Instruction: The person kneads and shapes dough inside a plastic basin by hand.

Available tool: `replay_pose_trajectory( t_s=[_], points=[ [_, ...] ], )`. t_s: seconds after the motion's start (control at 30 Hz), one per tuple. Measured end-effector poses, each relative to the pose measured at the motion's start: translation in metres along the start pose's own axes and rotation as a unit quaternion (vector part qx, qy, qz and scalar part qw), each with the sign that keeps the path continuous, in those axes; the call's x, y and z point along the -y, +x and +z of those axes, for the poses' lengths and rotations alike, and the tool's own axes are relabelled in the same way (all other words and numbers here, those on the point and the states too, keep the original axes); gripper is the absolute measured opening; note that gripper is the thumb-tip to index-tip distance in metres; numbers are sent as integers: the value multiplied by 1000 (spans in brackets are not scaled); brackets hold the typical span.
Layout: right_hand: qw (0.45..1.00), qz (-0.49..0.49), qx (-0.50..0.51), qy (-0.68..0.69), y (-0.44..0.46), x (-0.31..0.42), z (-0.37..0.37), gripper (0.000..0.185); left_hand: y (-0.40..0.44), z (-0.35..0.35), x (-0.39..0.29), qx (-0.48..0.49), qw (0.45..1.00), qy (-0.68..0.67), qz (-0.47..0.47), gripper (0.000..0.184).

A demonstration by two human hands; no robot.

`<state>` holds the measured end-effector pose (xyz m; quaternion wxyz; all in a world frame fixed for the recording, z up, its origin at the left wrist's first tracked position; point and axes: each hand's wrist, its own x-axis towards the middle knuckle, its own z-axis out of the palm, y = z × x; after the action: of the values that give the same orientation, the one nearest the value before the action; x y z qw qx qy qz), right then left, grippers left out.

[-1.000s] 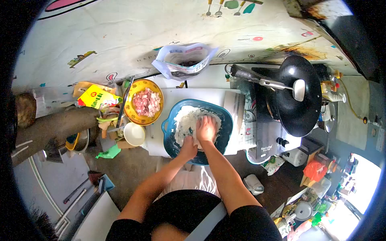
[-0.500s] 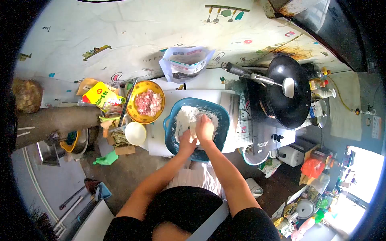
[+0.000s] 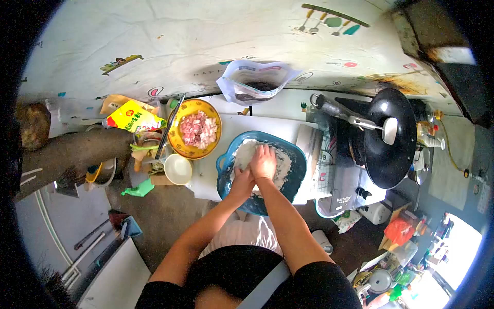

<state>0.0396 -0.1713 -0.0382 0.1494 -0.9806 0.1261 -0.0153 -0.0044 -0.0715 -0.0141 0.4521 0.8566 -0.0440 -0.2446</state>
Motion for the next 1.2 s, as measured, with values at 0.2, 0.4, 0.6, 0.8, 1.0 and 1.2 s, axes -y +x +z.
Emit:
replay_pose_trajectory(
  t_s=[0.2, 0.4, 0.6, 0.8, 1.0, 1.2],
  points=[
    [999, -5, -3, 34, 10, -6, 3, 20, -30, 3, -26, -84, 993, -54, -65, 62],
    [993, 36, 30, 111, 2, -10, -14, 20, -27, 22, 6, -56, 998, 0, -20, 57],
    [983, 21, 51, 174, -25, -5, -69, 29, -19, 25, 19, -78, 994, -68, -21, 51],
    [997, -31, -32, 67, -61, -5, -42, 19, -14, 26, 29, -100, 994, -39, -11, 42],
    [999, -39, 13, 32, -23, -10, -15, 16, -18, 5, 14, -27, 997, -29, -59, 39],
    [997, 13, 16, 76, 6, -17, -11, 13, -33, 18, -22, -21, 936, -273, -220, 52]
  ],
)
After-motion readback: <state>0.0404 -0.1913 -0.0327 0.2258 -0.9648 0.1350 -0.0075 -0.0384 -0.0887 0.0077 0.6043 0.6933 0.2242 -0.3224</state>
